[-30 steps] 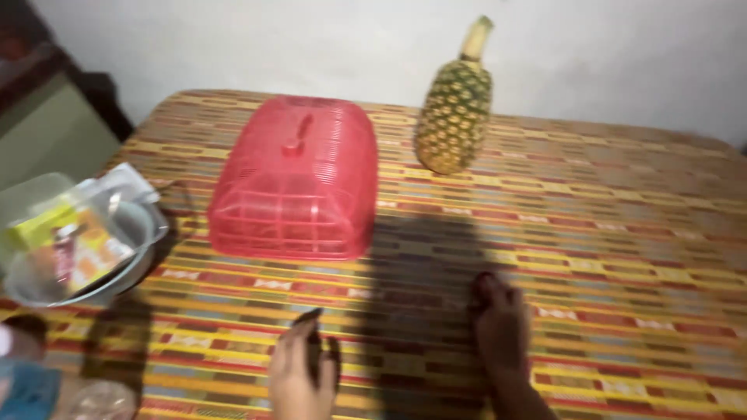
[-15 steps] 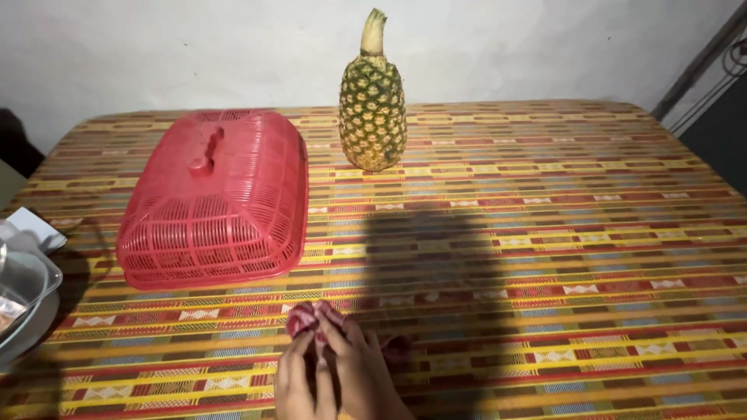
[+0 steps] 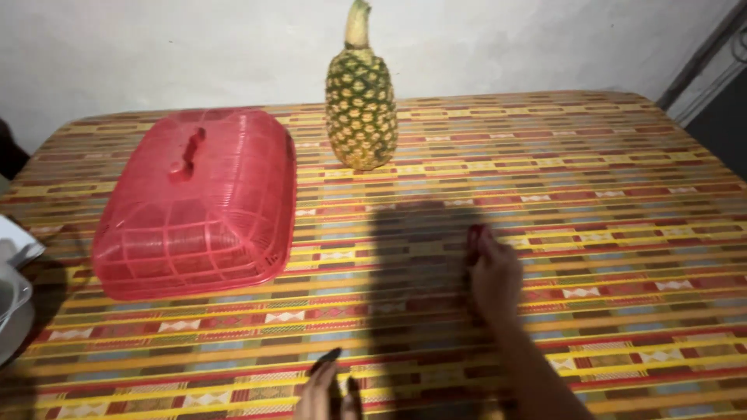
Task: Moving dishes and a pot from the dining table to the kitchen area and wiping the table clean.
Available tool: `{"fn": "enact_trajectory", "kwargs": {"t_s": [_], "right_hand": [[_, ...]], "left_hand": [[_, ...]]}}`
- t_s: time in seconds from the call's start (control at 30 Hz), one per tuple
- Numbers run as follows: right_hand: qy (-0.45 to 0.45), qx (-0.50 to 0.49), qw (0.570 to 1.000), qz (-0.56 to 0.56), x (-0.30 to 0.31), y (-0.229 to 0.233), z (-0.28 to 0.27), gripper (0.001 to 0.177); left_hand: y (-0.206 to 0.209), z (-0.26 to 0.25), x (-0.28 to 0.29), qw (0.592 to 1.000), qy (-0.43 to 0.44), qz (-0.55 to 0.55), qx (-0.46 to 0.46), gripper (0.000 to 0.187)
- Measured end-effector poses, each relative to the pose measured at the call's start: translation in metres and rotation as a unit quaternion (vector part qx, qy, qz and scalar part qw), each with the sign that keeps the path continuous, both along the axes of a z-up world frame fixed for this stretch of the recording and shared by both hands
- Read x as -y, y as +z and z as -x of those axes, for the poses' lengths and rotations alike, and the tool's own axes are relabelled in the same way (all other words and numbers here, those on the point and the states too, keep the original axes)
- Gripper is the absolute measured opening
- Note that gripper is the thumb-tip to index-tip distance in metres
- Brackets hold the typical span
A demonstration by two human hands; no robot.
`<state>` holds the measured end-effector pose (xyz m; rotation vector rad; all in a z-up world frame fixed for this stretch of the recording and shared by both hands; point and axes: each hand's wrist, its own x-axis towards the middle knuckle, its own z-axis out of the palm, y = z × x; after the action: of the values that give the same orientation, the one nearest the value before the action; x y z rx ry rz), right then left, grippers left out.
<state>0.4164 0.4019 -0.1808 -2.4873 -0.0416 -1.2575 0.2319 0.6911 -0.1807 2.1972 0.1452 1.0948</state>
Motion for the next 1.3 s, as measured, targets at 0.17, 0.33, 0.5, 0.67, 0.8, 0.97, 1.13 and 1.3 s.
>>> {"fn": "enact_trajectory", "kwargs": {"t_s": [0.17,0.33,0.5,0.67,0.8,0.97,1.13,1.3], "right_hand": [[0.048,-0.099,0.754,-0.647,0.047,0.063,0.040,0.050],[0.007,-0.144,0.706,-0.693,0.136,0.136,0.111,0.047],[-0.190,-0.136,0.904,-0.359,0.408,-0.005,0.147,0.039],[-0.465,-0.144,0.867,0.111,0.612,-0.134,0.200,0.068],[-0.375,-0.168,0.889,0.203,0.675,-0.144,0.128,0.044],[-0.069,-0.049,0.992,0.092,0.612,-0.072,0.010,0.047],[0.207,-0.041,0.928,-0.308,0.436,-0.064,-0.093,0.037],[0.472,-0.210,0.524,-0.677,0.243,0.062,-0.037,0.020]], "left_hand": [[0.037,-0.005,0.062,0.972,-0.182,0.079,-0.126,0.045],[0.029,-0.031,0.115,0.956,-0.256,0.063,-0.130,0.046],[-0.022,-0.038,0.169,0.986,-0.125,0.011,-0.112,0.051],[-0.043,-0.049,0.191,0.975,0.008,-0.127,-0.180,0.024],[-0.050,-0.041,0.198,0.985,0.073,-0.141,-0.060,0.045],[-0.068,-0.039,0.193,0.981,0.035,-0.096,-0.166,0.040],[-0.089,-0.045,0.161,0.972,0.032,-0.120,-0.198,0.058],[-0.073,-0.047,0.176,0.936,0.106,-0.129,-0.310,0.070]]}}
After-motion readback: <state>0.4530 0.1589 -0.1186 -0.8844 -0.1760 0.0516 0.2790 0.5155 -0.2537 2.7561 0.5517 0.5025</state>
